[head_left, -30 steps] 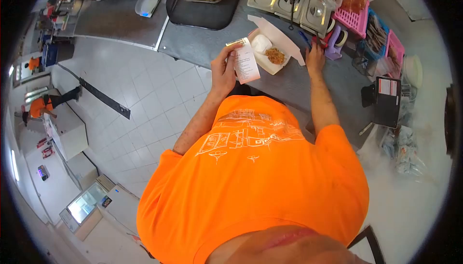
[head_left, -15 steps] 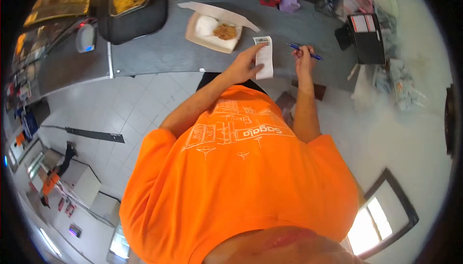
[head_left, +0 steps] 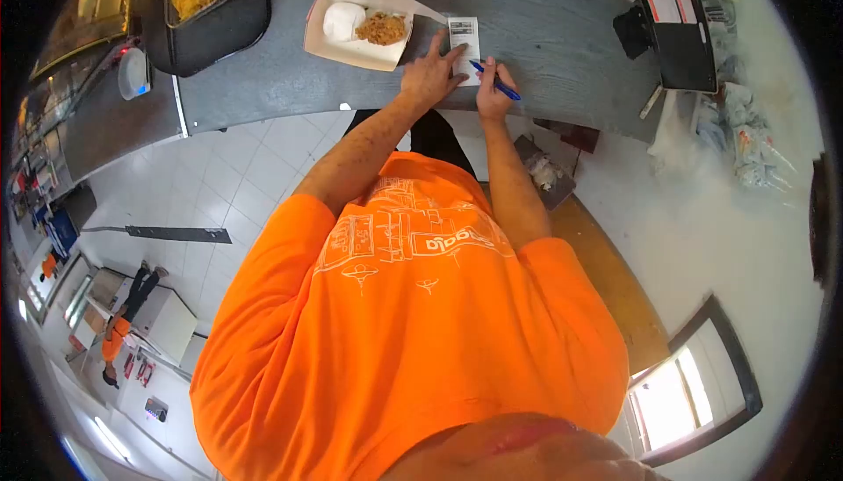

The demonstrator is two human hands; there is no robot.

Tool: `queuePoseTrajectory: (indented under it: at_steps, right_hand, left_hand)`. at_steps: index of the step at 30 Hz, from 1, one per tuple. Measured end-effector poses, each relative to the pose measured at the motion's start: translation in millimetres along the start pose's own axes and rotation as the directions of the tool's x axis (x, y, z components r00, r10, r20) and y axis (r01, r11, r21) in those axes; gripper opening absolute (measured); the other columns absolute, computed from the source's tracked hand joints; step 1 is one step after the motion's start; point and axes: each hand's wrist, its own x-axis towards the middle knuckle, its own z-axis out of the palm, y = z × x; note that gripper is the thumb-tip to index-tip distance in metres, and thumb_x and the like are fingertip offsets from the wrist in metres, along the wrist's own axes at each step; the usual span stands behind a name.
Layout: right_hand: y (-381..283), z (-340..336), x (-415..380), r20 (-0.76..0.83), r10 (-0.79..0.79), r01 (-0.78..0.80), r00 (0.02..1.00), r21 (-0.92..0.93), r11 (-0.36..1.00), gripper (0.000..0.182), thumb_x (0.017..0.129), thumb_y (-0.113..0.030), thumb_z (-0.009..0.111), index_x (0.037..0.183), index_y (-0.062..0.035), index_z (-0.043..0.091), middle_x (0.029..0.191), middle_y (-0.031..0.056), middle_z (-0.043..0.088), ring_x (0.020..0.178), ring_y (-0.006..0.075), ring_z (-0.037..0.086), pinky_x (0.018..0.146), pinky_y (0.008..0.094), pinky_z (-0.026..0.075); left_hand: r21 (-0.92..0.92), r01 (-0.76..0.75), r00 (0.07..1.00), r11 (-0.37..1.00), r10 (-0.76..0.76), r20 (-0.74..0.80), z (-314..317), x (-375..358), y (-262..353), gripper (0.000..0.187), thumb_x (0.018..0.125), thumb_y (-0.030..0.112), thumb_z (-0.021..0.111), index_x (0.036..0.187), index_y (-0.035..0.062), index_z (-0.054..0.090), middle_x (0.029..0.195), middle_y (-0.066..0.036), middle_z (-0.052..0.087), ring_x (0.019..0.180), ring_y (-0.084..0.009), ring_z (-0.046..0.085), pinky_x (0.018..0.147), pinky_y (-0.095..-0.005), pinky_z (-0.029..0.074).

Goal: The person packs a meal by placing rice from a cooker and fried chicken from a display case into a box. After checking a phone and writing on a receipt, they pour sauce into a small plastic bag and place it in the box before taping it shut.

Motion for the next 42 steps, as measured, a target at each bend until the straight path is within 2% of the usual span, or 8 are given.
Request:
queuePoseTrajectory:
  at_steps: [6,12,15,21,25,29,33,42]
  right_hand:
    - [-3,6,0,0.040,-0.383,0.379,0.923,-0.261,0.888,0.022,0.089,-0.010,0.057,0.070,0.0012,0.060,0.063,0.0140,0.061,0.060,0.0276,0.059,0.057,0.0370,0.046]
    - [5,10,4,0.092,-0.581,0.588,0.809,-0.111,0.801,0.022,0.085,-0.006,0.059,0.063,-0.0020,0.054,0.061,0.0140,0.054,0.057,0.0320,0.054,0.055,0.0403,0.041]
    - [6,8,1,-0.021,-0.420,0.401,0.907,-0.259,0.879,0.022,0.084,-0.005,0.059,0.063,-0.0016,0.054,0.059,0.0142,0.051,0.056,0.0325,0.053,0.056,0.0403,0.041]
    - [7,9,-3,0.088,-0.566,0.572,0.820,-0.080,0.816,0.021,0.084,-0.004,0.057,0.064,-0.0012,0.053,0.059,0.0154,0.050,0.056,0.0334,0.051,0.055,0.0408,0.040]
    - [14,1,-1,-0.050,-0.381,0.355,0.923,-0.265,0.896,0.022,0.087,-0.006,0.057,0.065,-0.0011,0.056,0.059,0.0130,0.055,0.054,0.0322,0.054,0.054,0.0393,0.043]
    - [2,-3,-6,0.134,-0.499,0.515,0.856,-0.147,0.845,0.023,0.086,-0.006,0.057,0.064,-0.0013,0.055,0.063,0.0147,0.056,0.058,0.0321,0.054,0.054,0.0398,0.041]
    - [13,-2,0,-0.076,-0.454,0.438,0.888,-0.163,0.884,0.022,0.083,-0.007,0.062,0.063,-0.0015,0.055,0.061,0.0147,0.054,0.055,0.0321,0.053,0.052,0.0396,0.041]
    - [6,-10,-3,-0.028,-0.435,0.414,0.900,-0.253,0.874,0.021,0.085,-0.005,0.059,0.065,-0.0019,0.058,0.060,0.0130,0.055,0.054,0.0300,0.054,0.050,0.0380,0.039]
  left_hand:
    - [0.007,-0.104,0.995,0.995,0.104,-0.008,1,-2,-5,0.066,0.077,0.039,0.069,0.135,0.0209,0.044,0.147,-0.002,0.030,0.102,-0.0344,0.061,0.078,-0.0462,0.055]
    - [0.028,-0.112,0.993,0.993,0.113,-0.037,1,1,-7,0.068,0.075,0.033,0.071,0.136,0.0232,0.042,0.147,0.001,0.031,0.093,-0.0372,0.064,0.080,-0.0477,0.053]
    - [0.009,-0.124,0.992,0.992,0.124,-0.012,2,1,-9,0.067,0.076,0.034,0.070,0.136,0.0232,0.043,0.146,0.000,0.032,0.093,-0.0367,0.064,0.080,-0.0472,0.053]
    - [0.029,-0.121,0.993,0.992,0.121,-0.002,3,3,-8,0.067,0.076,0.037,0.069,0.136,0.0230,0.043,0.146,-0.002,0.032,0.092,-0.0369,0.064,0.078,-0.0466,0.054]
    - [0.041,-0.125,0.992,0.991,0.126,-0.021,4,2,-8,0.068,0.077,0.039,0.069,0.137,0.0235,0.041,0.147,-0.003,0.031,0.093,-0.0377,0.064,0.078,-0.0467,0.054]
    - [0.048,-0.132,0.991,0.990,0.132,-0.004,5,3,-10,0.070,0.078,0.042,0.068,0.138,0.0241,0.039,0.148,-0.003,0.030,0.094,-0.0383,0.063,0.079,-0.0470,0.054]
    - [0.064,-0.112,0.994,0.992,0.112,0.015,5,3,-9,0.071,0.077,0.044,0.068,0.138,0.0242,0.039,0.149,-0.002,0.028,0.095,-0.0380,0.063,0.079,-0.0470,0.054]
    - [0.043,-0.126,0.992,0.991,0.125,0.010,5,2,-11,0.073,0.076,0.045,0.069,0.139,0.0234,0.038,0.150,-0.003,0.027,0.091,-0.0387,0.064,0.078,-0.0480,0.054]
